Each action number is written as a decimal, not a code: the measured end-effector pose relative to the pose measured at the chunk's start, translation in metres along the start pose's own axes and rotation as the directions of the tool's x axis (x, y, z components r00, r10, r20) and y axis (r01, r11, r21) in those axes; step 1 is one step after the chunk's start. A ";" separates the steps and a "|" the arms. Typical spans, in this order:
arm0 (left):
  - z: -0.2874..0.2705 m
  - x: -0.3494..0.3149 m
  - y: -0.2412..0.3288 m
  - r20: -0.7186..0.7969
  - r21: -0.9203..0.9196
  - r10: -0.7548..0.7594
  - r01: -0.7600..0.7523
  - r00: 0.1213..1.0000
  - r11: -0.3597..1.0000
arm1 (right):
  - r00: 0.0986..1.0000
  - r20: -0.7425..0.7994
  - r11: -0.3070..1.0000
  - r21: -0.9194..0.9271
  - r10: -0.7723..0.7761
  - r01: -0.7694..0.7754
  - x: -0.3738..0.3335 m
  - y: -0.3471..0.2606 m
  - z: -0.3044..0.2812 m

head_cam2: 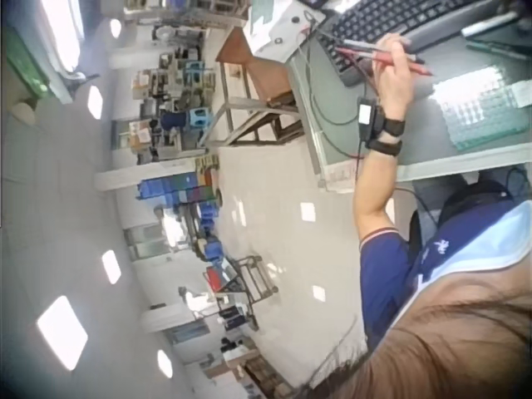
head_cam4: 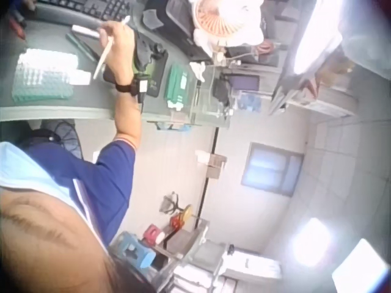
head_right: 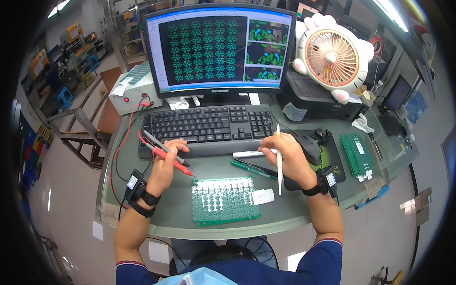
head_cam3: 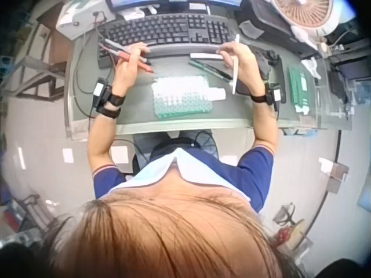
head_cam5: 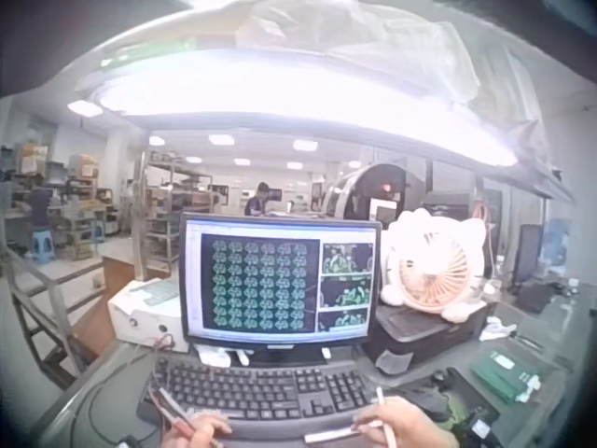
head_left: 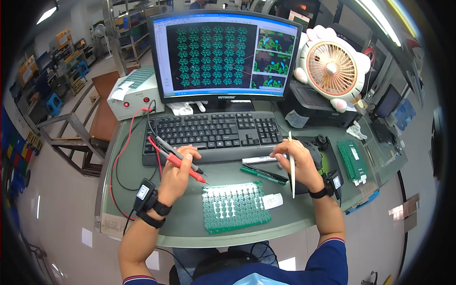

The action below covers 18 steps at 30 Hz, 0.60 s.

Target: Testing a printed circuit board using a probe and monitoring test patterns on a screen.

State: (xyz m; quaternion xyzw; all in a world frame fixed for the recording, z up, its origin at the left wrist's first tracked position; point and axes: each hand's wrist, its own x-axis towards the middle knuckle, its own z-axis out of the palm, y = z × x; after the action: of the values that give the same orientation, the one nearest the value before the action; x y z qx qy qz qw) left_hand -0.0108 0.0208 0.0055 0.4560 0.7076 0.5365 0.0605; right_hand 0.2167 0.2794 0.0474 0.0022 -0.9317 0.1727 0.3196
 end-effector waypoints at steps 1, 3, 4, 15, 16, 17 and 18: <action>0.000 0.000 0.003 0.015 -0.004 -0.007 0.007 1.000 1.000 | 1.000 0.003 1.000 0.001 0.016 -0.016 -0.003 0.000 -0.003; -0.002 -0.001 0.011 0.111 -0.201 -0.053 0.075 0.992 0.977 | 0.996 0.070 0.997 0.045 0.062 -0.065 -0.008 -0.001 -0.008; 0.002 -0.002 0.010 0.164 -0.253 0.048 -0.005 0.985 0.968 | 0.991 0.121 0.997 0.056 0.048 -0.055 -0.015 0.005 -0.009; 0.026 -0.021 0.022 0.774 -0.484 0.224 0.326 0.592 0.812 | 0.866 0.499 0.977 0.201 -0.039 -0.072 -0.028 0.003 -0.017; 0.027 -0.020 0.021 0.792 -0.465 0.216 0.334 0.571 0.820 | 0.855 0.518 0.980 0.187 -0.034 -0.074 -0.033 0.006 -0.014; 0.028 -0.019 0.020 0.809 -0.445 0.209 0.341 0.550 0.828 | 0.851 0.524 0.977 0.193 -0.027 -0.087 -0.035 0.006 -0.013; 0.027 -0.017 0.021 0.822 -0.425 0.201 0.339 0.533 0.840 | 0.827 0.562 0.983 0.159 -0.015 -0.090 -0.034 0.004 -0.014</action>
State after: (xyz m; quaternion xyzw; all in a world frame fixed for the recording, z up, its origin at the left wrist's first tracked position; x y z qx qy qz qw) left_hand 0.0266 0.0275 0.0046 0.5902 0.4263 0.4212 0.5408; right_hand 0.2517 0.2837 0.0363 0.0630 -0.9650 0.2533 0.0273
